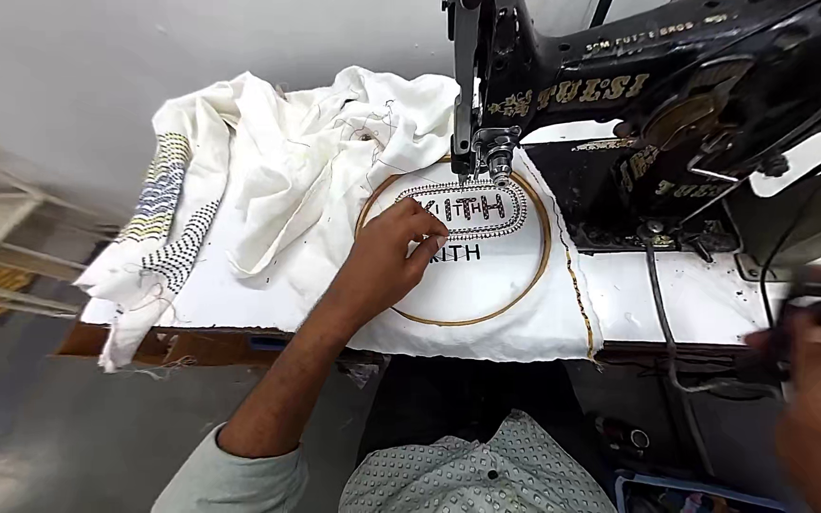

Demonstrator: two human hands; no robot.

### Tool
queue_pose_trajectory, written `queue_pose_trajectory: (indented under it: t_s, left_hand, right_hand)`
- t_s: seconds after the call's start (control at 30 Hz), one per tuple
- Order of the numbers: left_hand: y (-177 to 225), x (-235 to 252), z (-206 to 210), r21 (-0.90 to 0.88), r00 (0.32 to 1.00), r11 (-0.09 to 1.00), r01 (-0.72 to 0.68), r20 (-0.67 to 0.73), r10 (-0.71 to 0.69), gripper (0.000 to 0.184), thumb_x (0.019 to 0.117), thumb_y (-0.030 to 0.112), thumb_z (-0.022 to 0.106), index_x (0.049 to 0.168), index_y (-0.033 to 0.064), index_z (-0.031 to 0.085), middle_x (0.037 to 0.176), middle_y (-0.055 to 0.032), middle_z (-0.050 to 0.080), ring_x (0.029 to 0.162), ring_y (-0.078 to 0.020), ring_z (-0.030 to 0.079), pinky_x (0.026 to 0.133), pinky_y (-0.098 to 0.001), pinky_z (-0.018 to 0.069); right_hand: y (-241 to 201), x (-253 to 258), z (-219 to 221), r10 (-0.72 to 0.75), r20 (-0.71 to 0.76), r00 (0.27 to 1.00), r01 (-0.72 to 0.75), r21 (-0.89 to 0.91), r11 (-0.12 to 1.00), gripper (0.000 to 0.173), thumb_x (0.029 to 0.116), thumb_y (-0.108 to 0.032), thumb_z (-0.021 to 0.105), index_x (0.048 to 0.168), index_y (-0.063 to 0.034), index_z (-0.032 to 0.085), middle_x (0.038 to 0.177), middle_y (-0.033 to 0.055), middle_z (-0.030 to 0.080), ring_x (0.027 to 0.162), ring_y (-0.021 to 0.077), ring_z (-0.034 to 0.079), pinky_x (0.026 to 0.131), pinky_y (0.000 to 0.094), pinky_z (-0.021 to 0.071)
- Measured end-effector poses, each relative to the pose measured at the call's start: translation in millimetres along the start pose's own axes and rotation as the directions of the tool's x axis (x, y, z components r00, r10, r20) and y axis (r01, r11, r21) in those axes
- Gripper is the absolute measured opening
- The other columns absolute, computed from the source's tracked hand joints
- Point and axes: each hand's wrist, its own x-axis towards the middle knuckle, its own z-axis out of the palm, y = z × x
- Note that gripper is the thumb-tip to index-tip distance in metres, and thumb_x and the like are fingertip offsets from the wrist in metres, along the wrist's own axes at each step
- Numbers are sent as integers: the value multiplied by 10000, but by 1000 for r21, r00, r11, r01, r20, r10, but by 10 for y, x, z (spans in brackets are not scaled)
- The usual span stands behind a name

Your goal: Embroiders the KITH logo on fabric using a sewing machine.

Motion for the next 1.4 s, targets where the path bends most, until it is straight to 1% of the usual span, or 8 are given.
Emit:
queue_pose_trajectory:
  t_s: [0.07,0.13,0.3,0.43,0.53,0.6,0.87,1.4]
  left_hand:
    - [22,85,79,-22,999,1000,-10,47,11,168,1000,157,621,1049,83,763,979,-64,661,850,-141,643,776,-321,559]
    - [59,171,118,1,994,1000,-25,107,25,144,994,128,632,1033,85,763,966,-59,658,857,-146,641,790,-326,554]
    - [59,297,147,128,968,985,-112,240,79,152,992,72,616,979,59,767,969,-87,680,925,-218,668,852,-410,557]
    - [132,332,153,289,939,923,-256,302,165,159,975,23,576,957,34,733,1039,-126,689,971,-290,691,811,-471,576]
    - [226,367,198,426,917,852,-306,373,142,103,896,0,629,979,10,690,1111,-165,663,1032,-343,671,750,-483,565]
    - [249,397,217,475,903,823,-313,417,103,175,851,13,673,1025,-3,674,1145,-179,644,1068,-358,655,749,-480,559]
    - [-69,371,281,201,931,958,-202,344,124,127,963,88,506,966,38,622,1021,-133,603,996,-323,617,806,-502,510]
    - [-85,335,303,188,943,961,-201,304,138,145,973,90,486,964,38,621,1001,-127,595,981,-313,608,820,-476,499]
  right_hand:
    - [-282,108,276,-40,87,995,27,136,990,426,1061,-199,368,1420,-17,509,1115,117,650,826,155,649,673,380,564]
    - [-490,237,530,-65,170,983,35,177,984,409,1047,-199,365,1386,-70,556,1077,80,654,745,159,625,599,395,530]
    - [-680,507,970,-82,347,934,8,211,977,356,1096,-382,444,1280,-126,608,902,18,614,664,131,572,580,353,505]
    - [-725,598,1170,-146,383,912,123,82,989,253,1064,-314,562,1161,-106,670,925,35,647,765,164,636,667,381,538]
    - [-762,636,1294,-178,360,916,208,-47,977,251,1070,-259,548,1046,-51,685,893,95,651,784,245,672,667,437,548]
    - [-782,658,1344,-184,357,916,237,-110,965,257,1068,-250,538,1004,-41,673,874,106,643,766,263,672,648,440,544]
    - [-806,633,1493,-275,339,900,342,-155,927,255,1060,-231,539,981,-19,657,852,130,640,724,286,670,626,432,548]
    - [-790,641,1577,-312,310,898,362,-119,925,252,1064,-204,521,929,-31,645,815,118,623,726,279,662,628,423,534]
